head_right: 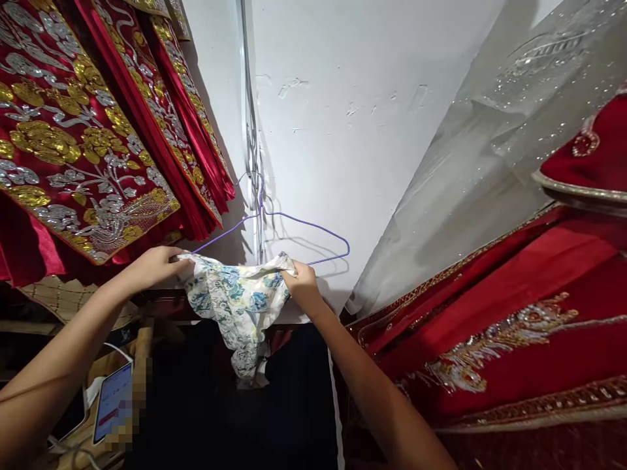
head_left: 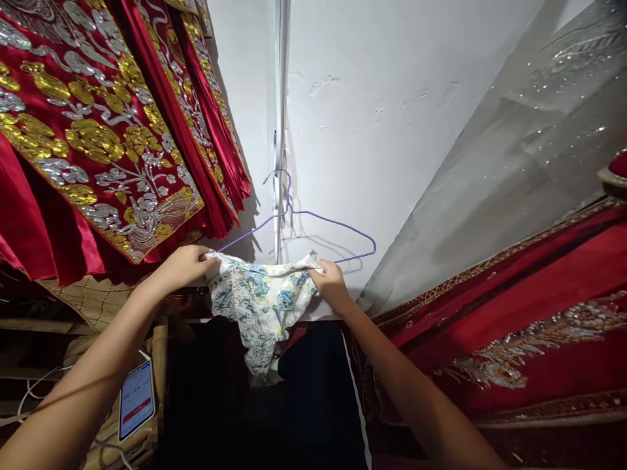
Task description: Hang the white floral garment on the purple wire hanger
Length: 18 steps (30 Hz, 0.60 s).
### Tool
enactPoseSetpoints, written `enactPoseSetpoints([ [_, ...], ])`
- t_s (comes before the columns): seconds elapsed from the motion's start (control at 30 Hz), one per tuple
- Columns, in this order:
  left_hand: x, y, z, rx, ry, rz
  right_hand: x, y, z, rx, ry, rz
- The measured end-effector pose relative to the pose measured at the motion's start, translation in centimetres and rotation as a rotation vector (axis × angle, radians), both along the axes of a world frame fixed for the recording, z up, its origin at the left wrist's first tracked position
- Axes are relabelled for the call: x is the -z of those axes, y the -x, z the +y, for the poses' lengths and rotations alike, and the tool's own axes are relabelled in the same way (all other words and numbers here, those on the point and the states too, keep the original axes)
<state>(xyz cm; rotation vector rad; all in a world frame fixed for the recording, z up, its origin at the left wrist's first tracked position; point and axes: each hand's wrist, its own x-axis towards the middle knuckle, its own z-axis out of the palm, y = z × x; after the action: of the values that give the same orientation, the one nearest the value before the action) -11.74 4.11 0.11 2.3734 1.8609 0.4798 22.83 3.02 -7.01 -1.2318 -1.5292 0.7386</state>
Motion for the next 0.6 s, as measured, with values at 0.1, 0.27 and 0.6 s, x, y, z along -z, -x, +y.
enactPoseSetpoints([
  [0.1,0.1,-0.2,0.1,0.159,-0.010,0.023,0.1,-0.1,0.0,-0.031,0.012,0.025],
  [0.27,-1.4,-3.7,-0.6,0.329,-0.253,-0.121,-0.6,1.7,-1.2,-0.257,0.045,0.104],
  [0.6,-1.2,-4.3,2.0,0.335,-0.253,-0.254,-3.0,-5.5,-0.2,0.196,-0.080,0.346],
])
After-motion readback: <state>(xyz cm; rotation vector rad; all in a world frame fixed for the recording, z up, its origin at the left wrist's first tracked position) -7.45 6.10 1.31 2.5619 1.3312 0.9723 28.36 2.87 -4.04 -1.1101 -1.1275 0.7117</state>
